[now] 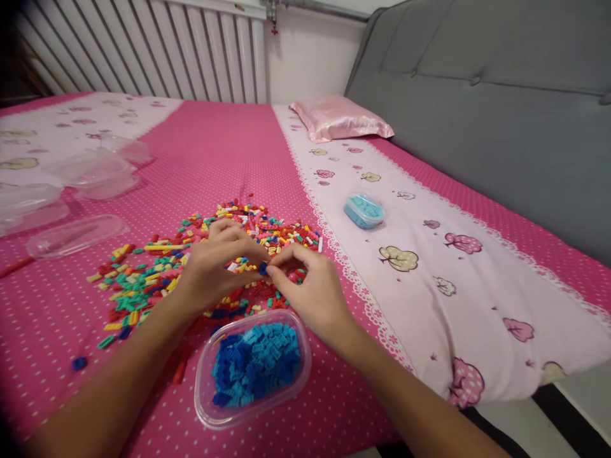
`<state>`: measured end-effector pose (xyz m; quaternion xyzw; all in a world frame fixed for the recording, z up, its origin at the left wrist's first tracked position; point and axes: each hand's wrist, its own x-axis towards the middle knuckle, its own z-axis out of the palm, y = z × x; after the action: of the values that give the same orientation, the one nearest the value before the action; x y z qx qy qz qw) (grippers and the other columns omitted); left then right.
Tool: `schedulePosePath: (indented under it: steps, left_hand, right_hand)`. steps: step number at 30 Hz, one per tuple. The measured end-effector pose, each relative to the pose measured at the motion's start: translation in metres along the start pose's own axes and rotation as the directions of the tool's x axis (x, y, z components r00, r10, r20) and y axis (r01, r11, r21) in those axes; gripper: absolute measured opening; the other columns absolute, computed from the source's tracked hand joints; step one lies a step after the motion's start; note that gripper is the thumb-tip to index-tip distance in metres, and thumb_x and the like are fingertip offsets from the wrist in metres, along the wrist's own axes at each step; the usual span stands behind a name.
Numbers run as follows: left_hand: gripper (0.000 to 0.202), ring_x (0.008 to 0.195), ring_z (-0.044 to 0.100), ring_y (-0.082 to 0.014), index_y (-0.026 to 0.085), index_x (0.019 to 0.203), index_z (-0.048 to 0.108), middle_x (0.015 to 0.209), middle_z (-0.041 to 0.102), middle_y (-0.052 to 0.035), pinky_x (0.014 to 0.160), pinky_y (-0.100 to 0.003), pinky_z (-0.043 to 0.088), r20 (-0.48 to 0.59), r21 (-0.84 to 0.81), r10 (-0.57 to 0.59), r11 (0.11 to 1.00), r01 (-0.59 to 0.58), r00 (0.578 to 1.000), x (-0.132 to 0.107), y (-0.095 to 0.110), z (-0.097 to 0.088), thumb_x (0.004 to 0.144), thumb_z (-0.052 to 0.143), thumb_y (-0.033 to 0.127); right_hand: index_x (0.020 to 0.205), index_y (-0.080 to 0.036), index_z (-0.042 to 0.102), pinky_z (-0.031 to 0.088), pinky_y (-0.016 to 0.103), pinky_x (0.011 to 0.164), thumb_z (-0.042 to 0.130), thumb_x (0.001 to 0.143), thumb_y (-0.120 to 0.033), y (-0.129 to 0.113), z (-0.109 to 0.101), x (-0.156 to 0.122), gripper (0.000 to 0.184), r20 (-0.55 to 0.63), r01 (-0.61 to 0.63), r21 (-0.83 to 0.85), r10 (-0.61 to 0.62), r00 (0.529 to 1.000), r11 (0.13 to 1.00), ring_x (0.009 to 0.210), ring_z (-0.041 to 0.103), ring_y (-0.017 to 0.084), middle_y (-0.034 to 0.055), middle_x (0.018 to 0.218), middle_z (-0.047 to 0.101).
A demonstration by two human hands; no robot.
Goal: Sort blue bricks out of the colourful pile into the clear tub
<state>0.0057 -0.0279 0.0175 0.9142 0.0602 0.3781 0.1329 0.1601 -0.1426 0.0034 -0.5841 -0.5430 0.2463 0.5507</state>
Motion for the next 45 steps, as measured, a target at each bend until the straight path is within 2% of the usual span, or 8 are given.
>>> schedulePosePath:
  steps: [10,20,23,26,29,33,39,45]
  left_hand:
    - [0.022,0.072,0.063,-0.0152,0.021,0.078,0.067,0.074,0.073,0.0015,0.099,-0.041,0.033,0.008,0.065,0.015,0.998,-0.015,1.000,-0.003,-0.007,0.004,0.086,0.075,0.040]
    - [0.037,0.075,0.064,-0.0163,0.017,0.070,0.062,0.075,0.072,-0.0007,0.090,-0.038,0.039,0.104,-0.047,-0.069,0.996,0.074,0.992,-0.002,-0.007,0.004,0.082,0.076,0.049]
    - [0.040,0.075,0.066,-0.0176,0.016,0.068,0.064,0.076,0.072,-0.0029,0.082,-0.035,0.044,0.096,-0.175,-0.185,0.964,0.199,0.978,-0.002,-0.009,0.004,0.076,0.080,0.052]
    - [0.046,0.069,0.066,-0.0173,0.015,0.068,0.064,0.073,0.072,-0.0043,0.066,-0.029,0.047,0.134,-0.333,-0.388,0.849,0.410,0.912,-0.003,-0.011,0.004,0.066,0.085,0.055]
    - [0.047,0.067,0.065,-0.0160,0.015,0.069,0.065,0.071,0.071,-0.0030,0.063,-0.026,0.048,0.168,-0.378,-0.469,0.782,0.496,0.867,-0.003,-0.012,0.006,0.060,0.089,0.053]
    - [0.045,0.066,0.063,-0.0142,0.015,0.069,0.064,0.068,0.069,-0.0002,0.064,-0.025,0.049,0.195,-0.380,-0.431,0.795,0.473,0.881,0.000,-0.010,0.006,0.060,0.090,0.050]
    - [0.031,0.072,0.068,-0.0155,0.015,0.079,0.070,0.076,0.074,-0.0022,0.069,-0.025,0.052,0.215,-0.341,-0.353,0.847,0.408,0.911,0.000,-0.013,0.005,0.069,0.087,0.039]
    - [0.015,0.079,0.072,-0.0162,0.016,0.095,0.075,0.087,0.079,-0.0039,0.075,-0.026,0.053,0.276,-0.270,-0.334,0.873,0.407,0.901,-0.003,-0.015,0.003,0.082,0.076,0.022]
  right_hand:
    - [0.085,-0.020,0.070,0.052,0.032,0.072,0.065,0.087,-0.017,0.000,-0.007,0.003,0.006,0.109,-0.028,-0.038,0.032,0.994,0.999,0.076,0.067,0.017,0.0019,0.081,0.073]
    - [0.085,-0.019,0.070,0.051,0.031,0.073,0.067,0.086,-0.017,0.012,-0.005,0.006,0.004,0.155,-0.079,0.036,0.073,0.985,0.996,0.075,0.066,0.015,0.0015,0.080,0.072]
    - [0.086,-0.020,0.070,0.052,0.032,0.074,0.066,0.087,-0.018,0.013,-0.004,0.007,0.005,0.163,-0.115,0.128,0.094,0.982,0.985,0.076,0.066,0.015,0.0012,0.082,0.072]
    - [0.091,-0.021,0.071,0.054,0.033,0.079,0.064,0.088,-0.018,0.011,-0.003,0.008,0.008,0.166,-0.140,0.226,0.104,0.981,0.964,0.081,0.068,0.015,0.0014,0.087,0.073]
    - [0.092,-0.021,0.071,0.055,0.033,0.081,0.070,0.082,-0.016,0.009,-0.003,0.008,0.011,0.180,-0.193,0.259,0.149,0.972,0.946,0.081,0.068,0.015,0.0013,0.088,0.074]
    - [0.096,-0.021,0.071,0.055,0.033,0.080,0.075,0.076,-0.014,0.009,-0.002,0.008,0.021,0.199,-0.230,0.259,0.181,0.963,0.938,0.079,0.068,0.014,0.0007,0.088,0.073]
    - [0.090,-0.021,0.070,0.055,0.032,0.075,0.073,0.078,-0.014,0.014,-0.003,0.011,0.014,0.161,-0.231,0.205,0.200,0.967,0.951,0.075,0.067,0.014,-0.0002,0.081,0.071]
    - [0.089,-0.020,0.068,0.055,0.033,0.076,0.073,0.079,-0.018,0.019,-0.005,0.013,0.011,0.155,-0.261,0.161,0.236,0.959,0.952,0.076,0.067,0.015,0.0015,0.081,0.070]
